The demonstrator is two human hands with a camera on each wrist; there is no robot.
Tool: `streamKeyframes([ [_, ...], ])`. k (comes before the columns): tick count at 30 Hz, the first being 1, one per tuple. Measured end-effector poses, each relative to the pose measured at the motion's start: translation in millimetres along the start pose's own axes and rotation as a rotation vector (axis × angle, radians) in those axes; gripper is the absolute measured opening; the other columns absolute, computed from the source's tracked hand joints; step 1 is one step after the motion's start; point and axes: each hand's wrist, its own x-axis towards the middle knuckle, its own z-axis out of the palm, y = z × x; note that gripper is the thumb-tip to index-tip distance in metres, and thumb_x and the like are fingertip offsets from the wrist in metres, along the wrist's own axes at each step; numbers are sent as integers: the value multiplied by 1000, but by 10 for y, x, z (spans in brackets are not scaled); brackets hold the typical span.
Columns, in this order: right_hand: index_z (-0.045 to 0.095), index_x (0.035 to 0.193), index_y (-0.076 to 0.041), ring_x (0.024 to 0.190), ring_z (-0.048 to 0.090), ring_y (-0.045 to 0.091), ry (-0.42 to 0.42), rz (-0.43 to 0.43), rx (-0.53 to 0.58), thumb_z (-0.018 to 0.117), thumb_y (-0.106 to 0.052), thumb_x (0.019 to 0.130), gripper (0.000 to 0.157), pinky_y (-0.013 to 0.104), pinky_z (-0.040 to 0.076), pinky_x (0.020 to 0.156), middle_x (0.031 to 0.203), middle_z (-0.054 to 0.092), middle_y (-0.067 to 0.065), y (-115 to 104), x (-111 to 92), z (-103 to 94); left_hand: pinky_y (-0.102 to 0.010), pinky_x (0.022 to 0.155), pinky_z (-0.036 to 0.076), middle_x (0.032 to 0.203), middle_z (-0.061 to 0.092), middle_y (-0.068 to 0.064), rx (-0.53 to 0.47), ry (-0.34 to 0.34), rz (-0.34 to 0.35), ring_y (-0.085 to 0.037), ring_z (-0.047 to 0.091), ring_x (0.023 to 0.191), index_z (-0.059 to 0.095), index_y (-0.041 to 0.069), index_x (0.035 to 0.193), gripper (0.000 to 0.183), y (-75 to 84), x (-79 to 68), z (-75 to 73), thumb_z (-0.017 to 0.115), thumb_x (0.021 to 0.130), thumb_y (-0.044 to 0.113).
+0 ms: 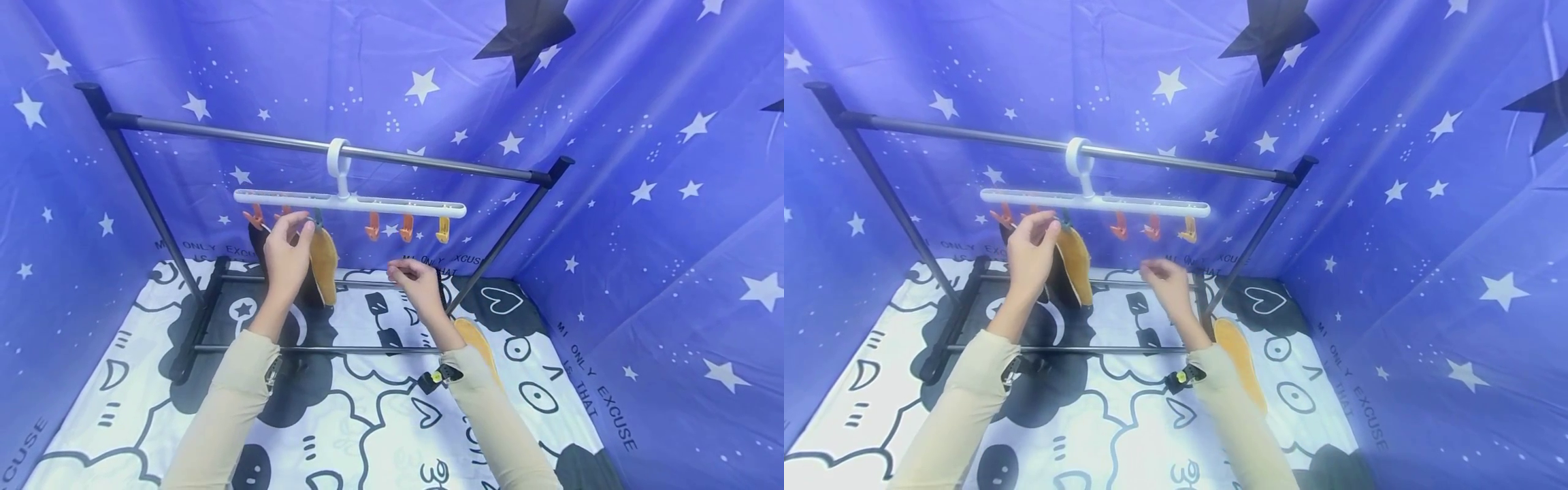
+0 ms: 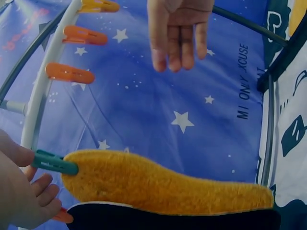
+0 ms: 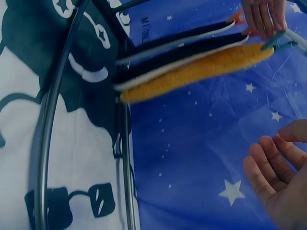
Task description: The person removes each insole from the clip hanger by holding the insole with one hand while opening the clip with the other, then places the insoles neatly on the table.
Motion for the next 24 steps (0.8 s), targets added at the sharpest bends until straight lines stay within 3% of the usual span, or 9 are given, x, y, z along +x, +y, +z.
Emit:
streamKeyframes([
  [5,72,110,10,91,73,37,-29,-1,21,70,-6,95,22,16,60,69,98,75,26,-62,12,92,-42,117,45,128,67,-26,-52,-44,18,-37,61,130,63,-9,120,23,-68,26,17,61,100,3],
  [14,70,110,14,91,72,42,-74,-6,76,68,-1,95,21,17,60,69,98,73,29,-90,59,233,-43,121,40,135,62,-30,-153,-141,-25,-37,55,136,55,-12,119,22,-86,33,-1,57,102,1],
  [19,72,109,9,86,73,27,-86,-24,75,70,-6,95,21,19,62,72,98,74,26,-94,73,315,-40,120,41,138,61,-28,-158,-132,-40,-34,56,136,54,-10,126,27,-94,39,-15,57,103,4],
  [24,72,108,10,85,74,29,-98,-39,76,71,-7,95,22,19,61,71,96,76,22,-114,63,382,-38,120,42,138,60,-28,-187,-125,-41,-34,57,135,51,-11,130,31,-103,46,-21,56,103,3],
])
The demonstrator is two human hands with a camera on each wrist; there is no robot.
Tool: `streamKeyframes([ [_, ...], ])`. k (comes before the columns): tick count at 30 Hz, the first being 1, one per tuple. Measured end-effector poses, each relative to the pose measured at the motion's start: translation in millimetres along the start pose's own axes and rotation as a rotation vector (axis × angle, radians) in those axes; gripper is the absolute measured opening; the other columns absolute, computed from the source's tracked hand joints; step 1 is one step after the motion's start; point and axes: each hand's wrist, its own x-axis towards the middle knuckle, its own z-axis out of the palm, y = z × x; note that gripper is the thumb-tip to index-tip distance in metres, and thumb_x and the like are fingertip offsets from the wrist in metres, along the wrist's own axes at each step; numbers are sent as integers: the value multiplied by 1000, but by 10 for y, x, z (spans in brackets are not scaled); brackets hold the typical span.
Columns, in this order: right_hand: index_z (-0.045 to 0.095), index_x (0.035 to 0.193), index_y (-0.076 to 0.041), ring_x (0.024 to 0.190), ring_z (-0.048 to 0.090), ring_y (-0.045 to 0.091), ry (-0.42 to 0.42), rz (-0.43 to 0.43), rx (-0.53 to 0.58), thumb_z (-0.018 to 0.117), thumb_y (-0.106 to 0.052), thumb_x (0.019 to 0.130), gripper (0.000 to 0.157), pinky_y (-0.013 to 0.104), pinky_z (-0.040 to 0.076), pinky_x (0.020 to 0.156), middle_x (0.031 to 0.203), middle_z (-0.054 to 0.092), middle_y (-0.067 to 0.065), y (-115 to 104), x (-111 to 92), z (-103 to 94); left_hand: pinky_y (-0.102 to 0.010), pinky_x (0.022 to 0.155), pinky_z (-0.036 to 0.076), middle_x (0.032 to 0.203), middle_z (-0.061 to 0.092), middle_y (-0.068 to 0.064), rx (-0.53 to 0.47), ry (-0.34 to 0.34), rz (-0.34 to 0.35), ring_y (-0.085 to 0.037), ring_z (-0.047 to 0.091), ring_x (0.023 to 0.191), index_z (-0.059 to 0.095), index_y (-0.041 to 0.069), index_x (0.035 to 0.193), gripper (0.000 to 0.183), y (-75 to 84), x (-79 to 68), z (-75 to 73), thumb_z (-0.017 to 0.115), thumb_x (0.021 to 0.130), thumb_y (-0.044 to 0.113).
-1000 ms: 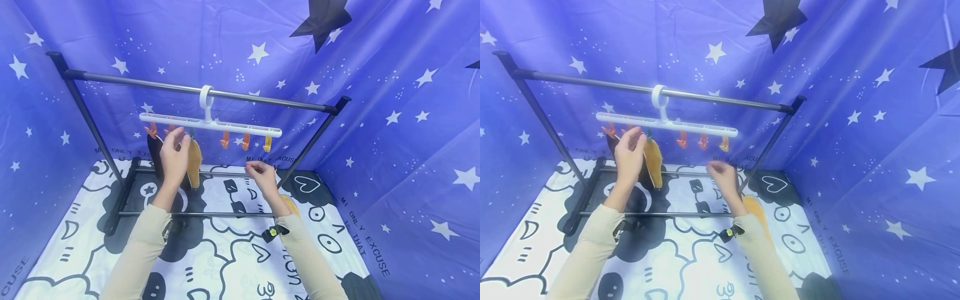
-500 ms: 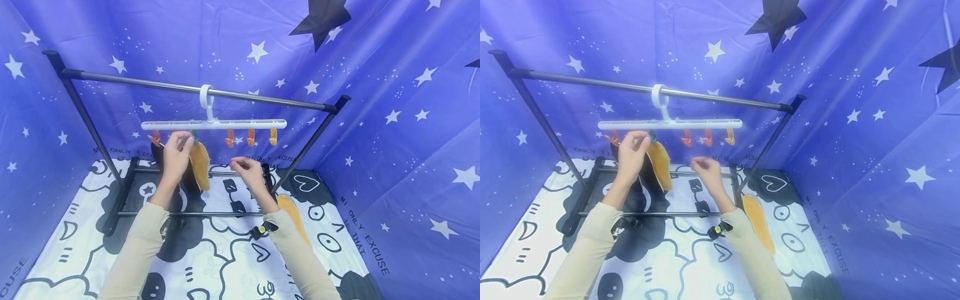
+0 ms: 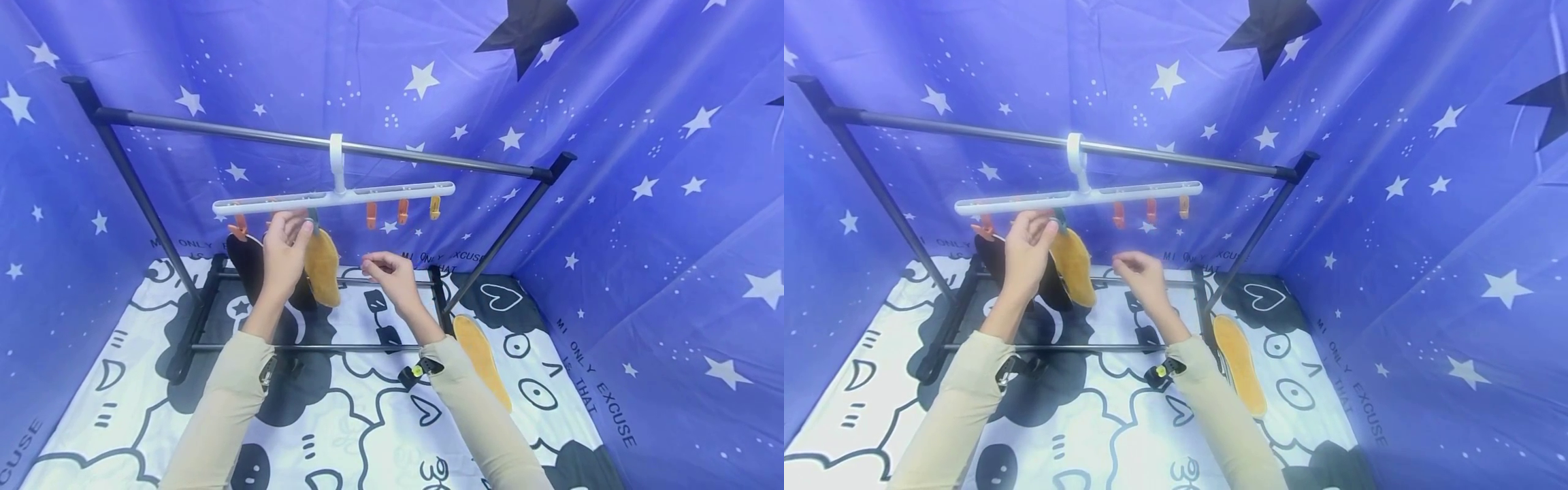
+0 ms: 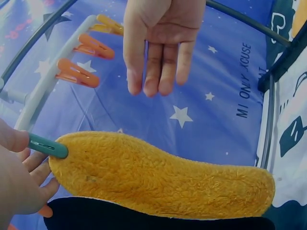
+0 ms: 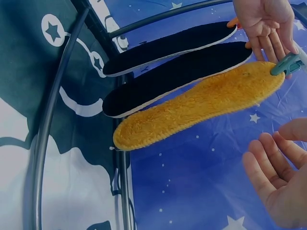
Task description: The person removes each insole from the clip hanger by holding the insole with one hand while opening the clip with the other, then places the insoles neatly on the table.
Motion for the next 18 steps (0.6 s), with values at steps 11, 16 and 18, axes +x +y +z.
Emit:
streamKeyframes([
  [11,72,109,10,87,74,31,-26,2,-14,70,-4,95,20,51,62,84,101,75,27,-45,34,99,-41,117,45,136,63,-27,69,-5,23,-37,60,131,59,-8,134,35,26,12,-6,59,103,7],
  [16,72,110,9,96,71,43,-33,19,-12,70,-5,95,21,35,65,79,104,74,27,-56,45,158,-41,116,46,135,63,-28,83,-2,29,-37,61,130,60,-10,131,33,23,6,7,60,102,7],
  [18,72,110,9,93,72,37,-37,21,-13,70,-6,95,21,35,65,79,104,74,27,-52,42,174,-41,116,46,134,63,-28,87,0,23,-37,61,130,60,-10,131,33,14,2,12,60,102,7],
])
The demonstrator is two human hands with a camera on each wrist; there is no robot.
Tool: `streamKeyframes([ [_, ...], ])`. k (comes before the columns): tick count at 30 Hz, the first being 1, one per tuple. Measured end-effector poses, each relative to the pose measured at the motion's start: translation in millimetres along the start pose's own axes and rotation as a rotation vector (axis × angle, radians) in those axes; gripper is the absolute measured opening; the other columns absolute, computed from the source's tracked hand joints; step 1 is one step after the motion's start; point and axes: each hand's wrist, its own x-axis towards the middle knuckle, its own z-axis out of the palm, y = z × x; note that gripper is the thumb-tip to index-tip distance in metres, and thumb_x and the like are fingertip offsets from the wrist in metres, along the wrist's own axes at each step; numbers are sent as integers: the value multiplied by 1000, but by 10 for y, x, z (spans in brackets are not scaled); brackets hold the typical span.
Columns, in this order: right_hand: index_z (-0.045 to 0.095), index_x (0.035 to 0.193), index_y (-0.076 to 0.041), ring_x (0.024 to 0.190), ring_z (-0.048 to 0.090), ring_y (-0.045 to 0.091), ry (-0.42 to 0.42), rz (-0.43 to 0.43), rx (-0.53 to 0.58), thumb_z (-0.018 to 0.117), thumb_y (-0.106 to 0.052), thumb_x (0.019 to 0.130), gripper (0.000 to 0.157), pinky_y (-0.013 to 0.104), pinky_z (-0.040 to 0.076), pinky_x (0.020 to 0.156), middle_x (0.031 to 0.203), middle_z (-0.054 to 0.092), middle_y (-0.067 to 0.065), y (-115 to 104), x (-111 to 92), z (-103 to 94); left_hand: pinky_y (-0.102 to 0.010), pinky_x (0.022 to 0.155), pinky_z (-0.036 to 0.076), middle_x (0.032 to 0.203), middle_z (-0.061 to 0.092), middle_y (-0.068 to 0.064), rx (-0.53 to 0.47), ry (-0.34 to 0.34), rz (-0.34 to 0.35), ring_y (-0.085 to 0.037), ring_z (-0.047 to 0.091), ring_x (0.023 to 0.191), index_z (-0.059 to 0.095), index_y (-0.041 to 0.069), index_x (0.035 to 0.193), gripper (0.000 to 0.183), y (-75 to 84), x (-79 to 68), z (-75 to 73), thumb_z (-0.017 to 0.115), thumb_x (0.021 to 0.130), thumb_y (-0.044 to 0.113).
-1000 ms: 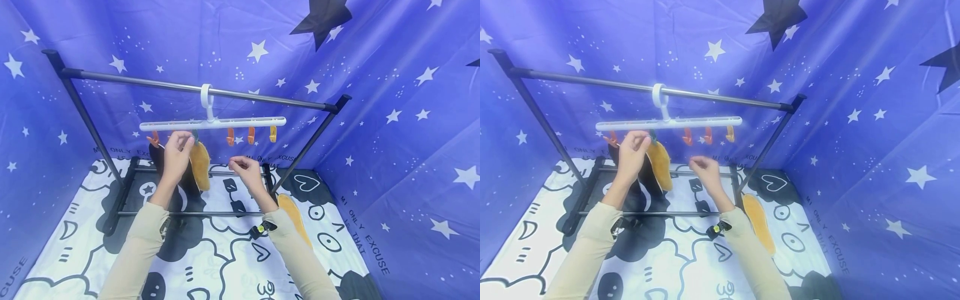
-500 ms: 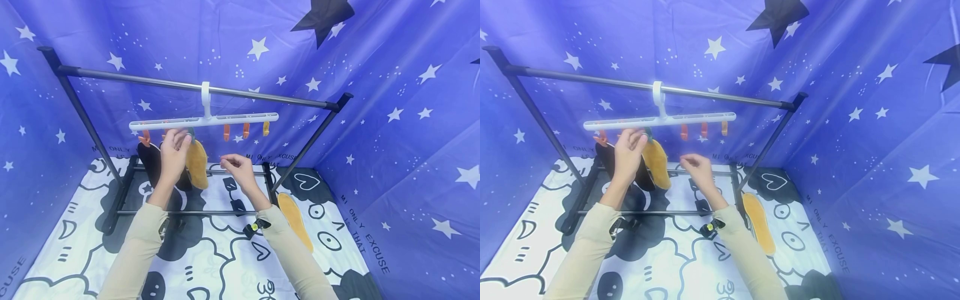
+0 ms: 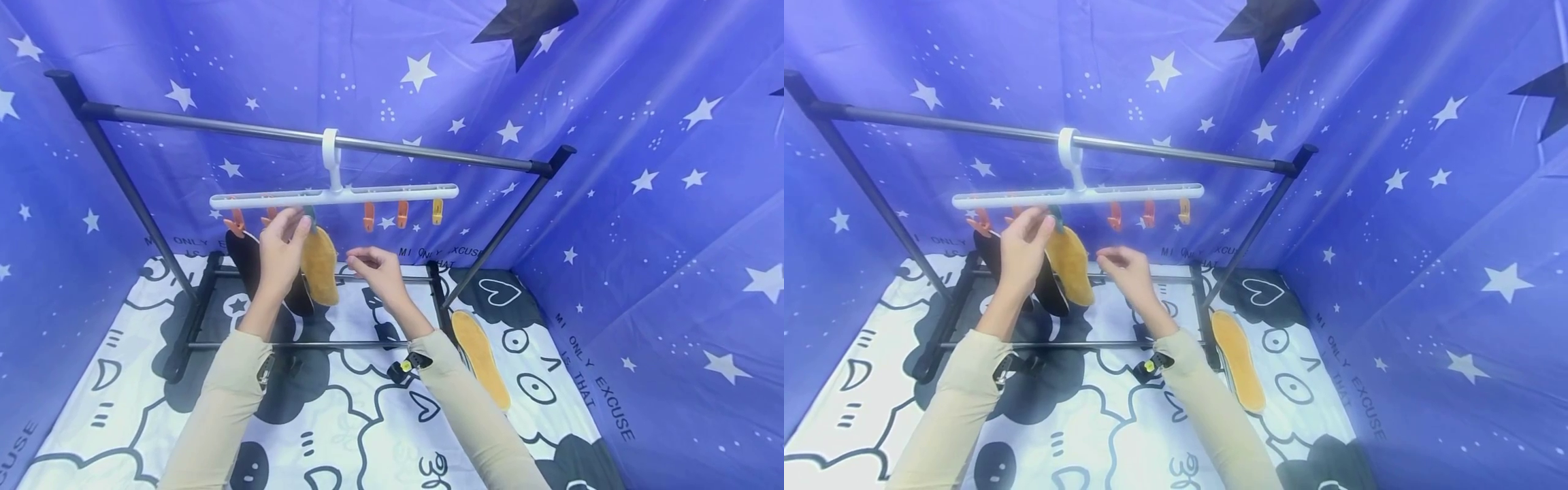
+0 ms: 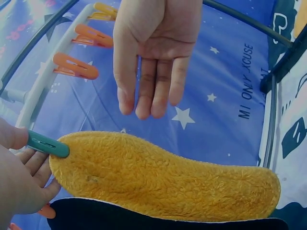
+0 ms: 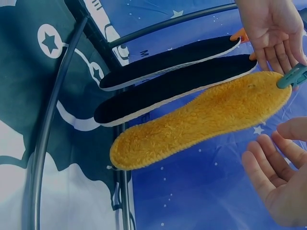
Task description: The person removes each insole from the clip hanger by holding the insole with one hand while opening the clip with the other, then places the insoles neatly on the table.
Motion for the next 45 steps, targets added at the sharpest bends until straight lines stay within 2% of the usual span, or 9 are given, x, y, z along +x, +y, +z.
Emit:
streamKeyframes([
  [5,73,110,7,82,71,10,-9,2,-9,71,-6,94,21,43,64,82,105,75,25,-21,-8,29,-41,117,45,135,63,-28,-3,-5,-22,-36,60,131,60,-9,131,33,5,-7,-5,60,103,10],
  [8,73,110,7,80,69,4,-11,9,-10,70,-6,95,20,37,64,81,106,75,24,-37,-18,39,-41,117,45,135,63,-27,-1,-13,-31,-36,60,132,60,-9,130,34,11,-11,-6,59,103,11],
  [11,73,110,6,82,71,10,-10,21,-7,70,-6,95,20,34,64,80,107,75,24,-46,-21,51,-41,118,44,136,63,-27,-2,-17,-34,-35,59,133,60,-8,131,34,16,-12,-6,59,104,12],
  [16,74,111,5,88,72,20,-18,28,-5,71,-8,95,20,41,64,83,107,75,22,-51,-17,72,-40,118,44,137,63,-26,-1,-14,-37,-34,58,134,59,-8,133,35,14,-14,-6,58,104,12],
  [23,74,111,5,88,72,16,-25,15,-8,70,-8,95,21,40,65,82,108,75,22,-49,-14,94,-39,118,43,137,62,-27,-27,-8,-29,-35,58,133,59,-9,131,33,10,-10,1,58,104,10],
  [33,73,110,6,85,71,12,-32,8,0,71,-7,94,21,58,59,90,108,75,24,-58,-2,131,-41,117,45,134,63,-28,-31,2,-15,-35,61,130,60,-10,129,31,55,-5,-2,59,103,7],
  [38,74,110,6,89,73,22,-31,15,8,71,-6,94,20,55,61,89,108,75,25,-65,0,145,-40,117,45,135,63,-28,-26,3,-13,-35,60,130,60,-10,129,32,53,1,-5,59,103,7],
  [42,73,111,5,98,72,37,-32,20,4,71,-7,94,21,40,64,83,109,74,24,-69,-6,155,-40,117,44,135,63,-27,-15,-1,-16,-34,60,131,60,-9,131,33,34,0,-9,58,103,10],
  [45,73,113,4,100,72,36,-34,24,-3,71,-7,94,22,33,64,81,111,74,23,-60,-4,164,-40,117,45,135,64,-26,-1,-3,-18,-34,60,131,60,-8,132,34,22,-3,-13,58,104,12],
])
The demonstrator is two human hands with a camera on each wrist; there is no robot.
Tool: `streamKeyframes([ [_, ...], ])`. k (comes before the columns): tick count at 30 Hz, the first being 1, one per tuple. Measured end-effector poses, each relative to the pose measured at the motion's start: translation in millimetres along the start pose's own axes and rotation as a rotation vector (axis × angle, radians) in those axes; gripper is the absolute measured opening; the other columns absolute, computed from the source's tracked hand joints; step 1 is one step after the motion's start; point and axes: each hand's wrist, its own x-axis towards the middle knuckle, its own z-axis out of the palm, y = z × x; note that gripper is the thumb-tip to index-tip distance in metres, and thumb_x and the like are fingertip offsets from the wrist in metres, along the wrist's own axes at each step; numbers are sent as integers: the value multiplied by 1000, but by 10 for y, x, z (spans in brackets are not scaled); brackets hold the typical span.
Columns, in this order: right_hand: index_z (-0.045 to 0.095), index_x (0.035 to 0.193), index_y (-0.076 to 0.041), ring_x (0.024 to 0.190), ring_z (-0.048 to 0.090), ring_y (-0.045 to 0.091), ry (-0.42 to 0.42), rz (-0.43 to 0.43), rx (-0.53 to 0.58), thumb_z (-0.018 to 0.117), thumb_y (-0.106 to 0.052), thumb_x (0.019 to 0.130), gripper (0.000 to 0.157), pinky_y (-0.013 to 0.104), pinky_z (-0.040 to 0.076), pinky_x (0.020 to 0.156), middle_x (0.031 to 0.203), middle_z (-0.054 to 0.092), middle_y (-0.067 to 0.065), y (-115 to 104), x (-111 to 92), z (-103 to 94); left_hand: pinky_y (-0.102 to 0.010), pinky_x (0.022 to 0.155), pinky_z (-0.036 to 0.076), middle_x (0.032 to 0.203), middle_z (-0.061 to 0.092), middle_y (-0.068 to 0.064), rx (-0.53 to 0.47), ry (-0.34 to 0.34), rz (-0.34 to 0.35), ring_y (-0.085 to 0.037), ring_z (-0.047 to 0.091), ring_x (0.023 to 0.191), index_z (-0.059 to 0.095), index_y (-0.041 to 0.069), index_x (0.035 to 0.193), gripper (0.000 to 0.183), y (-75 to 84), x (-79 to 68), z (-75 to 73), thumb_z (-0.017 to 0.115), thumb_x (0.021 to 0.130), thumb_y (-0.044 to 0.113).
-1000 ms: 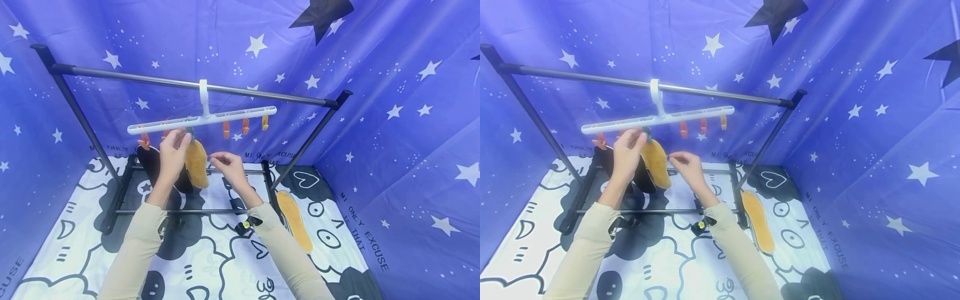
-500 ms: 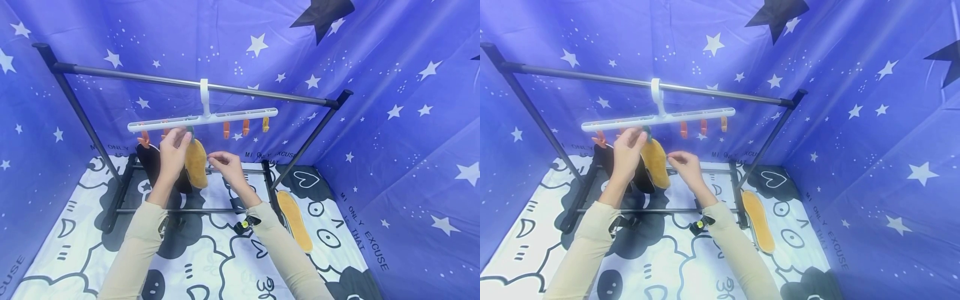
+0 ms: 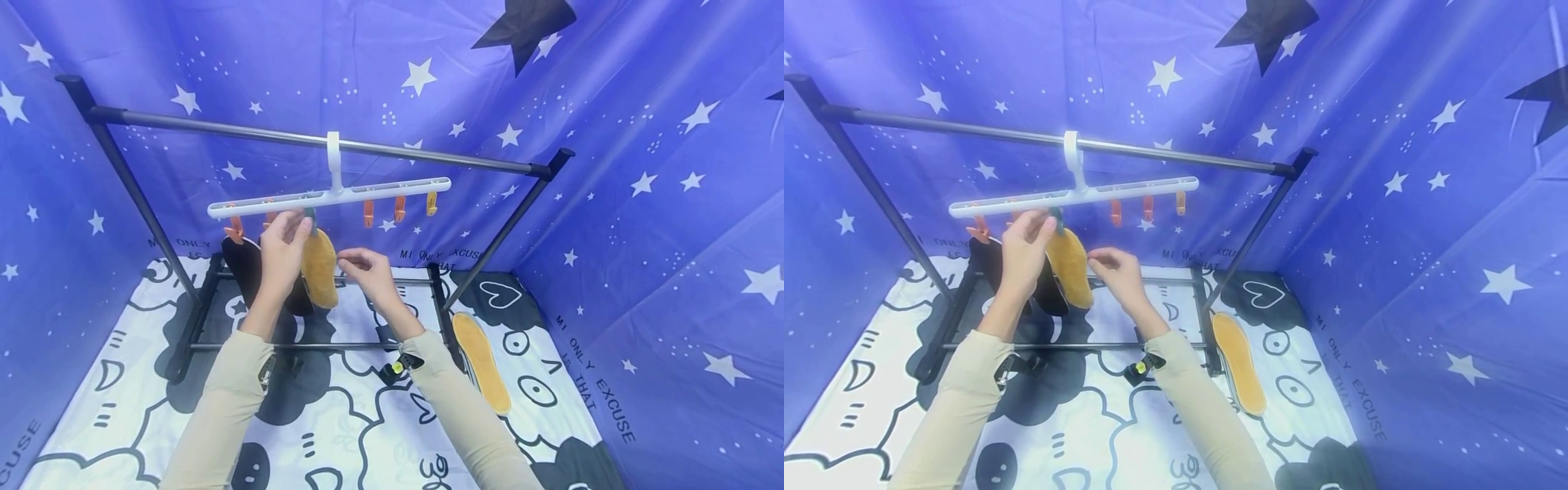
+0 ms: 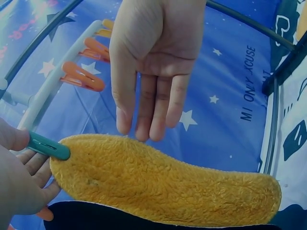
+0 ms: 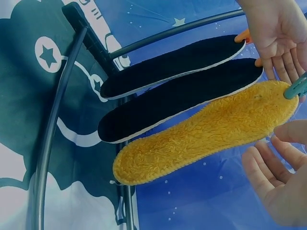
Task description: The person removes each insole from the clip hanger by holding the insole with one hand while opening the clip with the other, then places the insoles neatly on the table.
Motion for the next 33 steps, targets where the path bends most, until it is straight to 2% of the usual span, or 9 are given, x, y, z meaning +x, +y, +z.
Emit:
streamKeyframes([
  [5,71,119,3,101,73,28,-19,16,-8,70,-6,95,26,37,64,87,115,74,22,14,-3,19,-41,116,46,132,64,-28,4,5,0,-35,61,129,61,-9,129,32,5,-14,5,59,103,10],
  [11,70,119,4,101,73,30,-35,21,-3,69,-4,94,27,31,63,85,115,73,24,33,-9,45,-41,114,48,130,65,-30,-20,14,-5,-36,63,126,62,-10,126,31,10,-22,7,61,102,8],
  [24,70,118,7,97,73,23,-44,3,21,69,-1,93,26,31,63,87,113,73,26,21,12,79,-40,111,51,127,67,-28,-34,25,5,-34,65,121,63,-10,125,31,48,1,-8,63,101,9],
  [29,70,117,7,96,73,22,-38,14,13,70,-1,93,26,31,63,86,112,73,27,25,19,89,-38,110,51,126,68,-28,-46,24,5,-27,66,117,63,-11,124,30,37,6,-1,63,101,8],
  [32,71,117,6,94,73,20,-33,23,10,70,-2,93,25,31,63,85,111,73,26,27,21,92,-38,110,51,127,67,-28,-51,24,2,-28,66,118,63,-11,124,30,32,9,7,63,101,8],
  [33,71,117,6,94,73,19,-32,24,8,70,-2,93,25,31,63,85,110,73,26,28,21,93,-39,111,51,127,67,-29,-50,25,1,-32,65,119,62,-11,124,30,30,10,7,63,101,8],
])
